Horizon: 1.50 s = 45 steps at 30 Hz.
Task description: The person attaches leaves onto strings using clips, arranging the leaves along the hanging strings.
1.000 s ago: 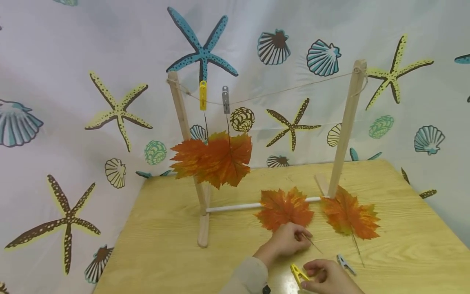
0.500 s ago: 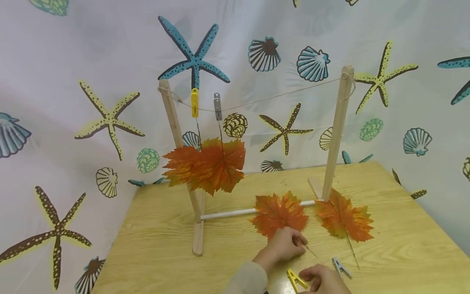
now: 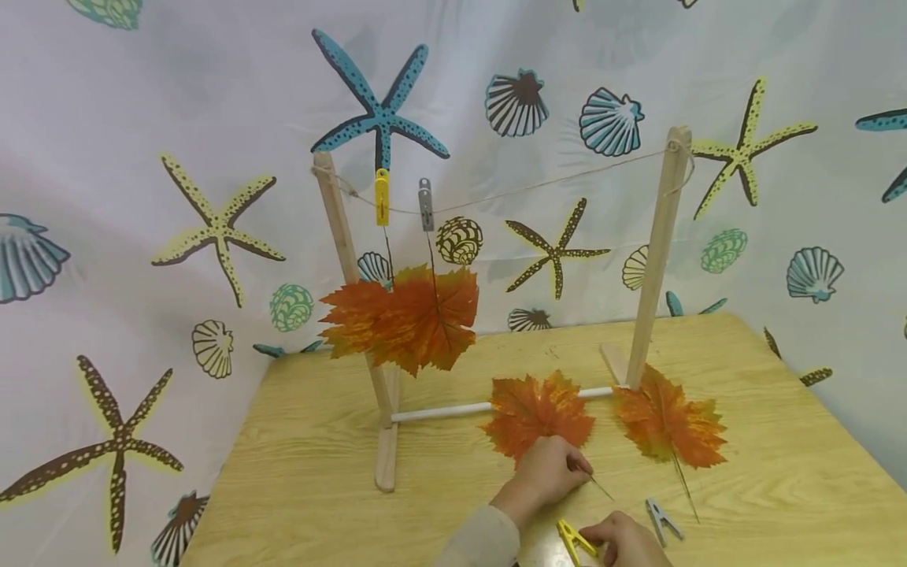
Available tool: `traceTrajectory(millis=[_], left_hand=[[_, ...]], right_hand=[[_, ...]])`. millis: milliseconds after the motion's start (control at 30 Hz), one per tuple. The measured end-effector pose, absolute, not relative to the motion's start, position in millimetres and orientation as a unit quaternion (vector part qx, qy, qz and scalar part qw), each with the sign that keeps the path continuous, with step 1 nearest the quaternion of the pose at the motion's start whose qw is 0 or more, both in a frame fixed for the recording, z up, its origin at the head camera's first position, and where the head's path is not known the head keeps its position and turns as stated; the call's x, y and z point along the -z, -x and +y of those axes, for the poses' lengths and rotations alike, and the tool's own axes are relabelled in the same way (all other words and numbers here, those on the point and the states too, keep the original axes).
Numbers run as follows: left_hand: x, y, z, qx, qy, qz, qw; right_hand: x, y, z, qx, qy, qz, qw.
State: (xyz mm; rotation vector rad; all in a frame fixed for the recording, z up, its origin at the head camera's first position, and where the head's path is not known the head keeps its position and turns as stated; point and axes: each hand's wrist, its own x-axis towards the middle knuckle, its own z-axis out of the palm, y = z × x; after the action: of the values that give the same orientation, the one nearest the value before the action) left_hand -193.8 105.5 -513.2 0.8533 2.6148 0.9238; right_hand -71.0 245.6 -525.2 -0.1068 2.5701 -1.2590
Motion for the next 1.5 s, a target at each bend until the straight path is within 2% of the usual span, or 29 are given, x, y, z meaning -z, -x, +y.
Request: traceTrajectory(millis=[367, 533, 733, 1000, 1500], left_hand=[[508.5, 195.6, 99.6, -0.332, -0.269, 0.896, 0.118], [509.4, 194.1, 100.3, -0.311, -0.277, 0.905, 0.091], [507.9, 194.8, 100.5, -0.288, -0.280, 0.914, 0.052], [505.7, 190.7, 100.3, -0.291, -0.271, 0.916, 0.050], [497.4, 190.2, 95.8, -0.262, -0.275, 0.925, -0.007]], right_hand=[[522.8, 60.2, 235.4, 0.457, -0.006, 0.884, 0.096], [525.4, 54.6, 235.7, 0.503, -0.050, 0.858, 0.098], [527.1, 56.9, 239.4, 0.538, -0.033, 0.837, 0.097], [525.3, 58.6, 241.1, 0.559, -0.047, 0.820, 0.114], [521.4, 63.2, 235.1, 0.556, -0.151, 0.811, 0.105]])
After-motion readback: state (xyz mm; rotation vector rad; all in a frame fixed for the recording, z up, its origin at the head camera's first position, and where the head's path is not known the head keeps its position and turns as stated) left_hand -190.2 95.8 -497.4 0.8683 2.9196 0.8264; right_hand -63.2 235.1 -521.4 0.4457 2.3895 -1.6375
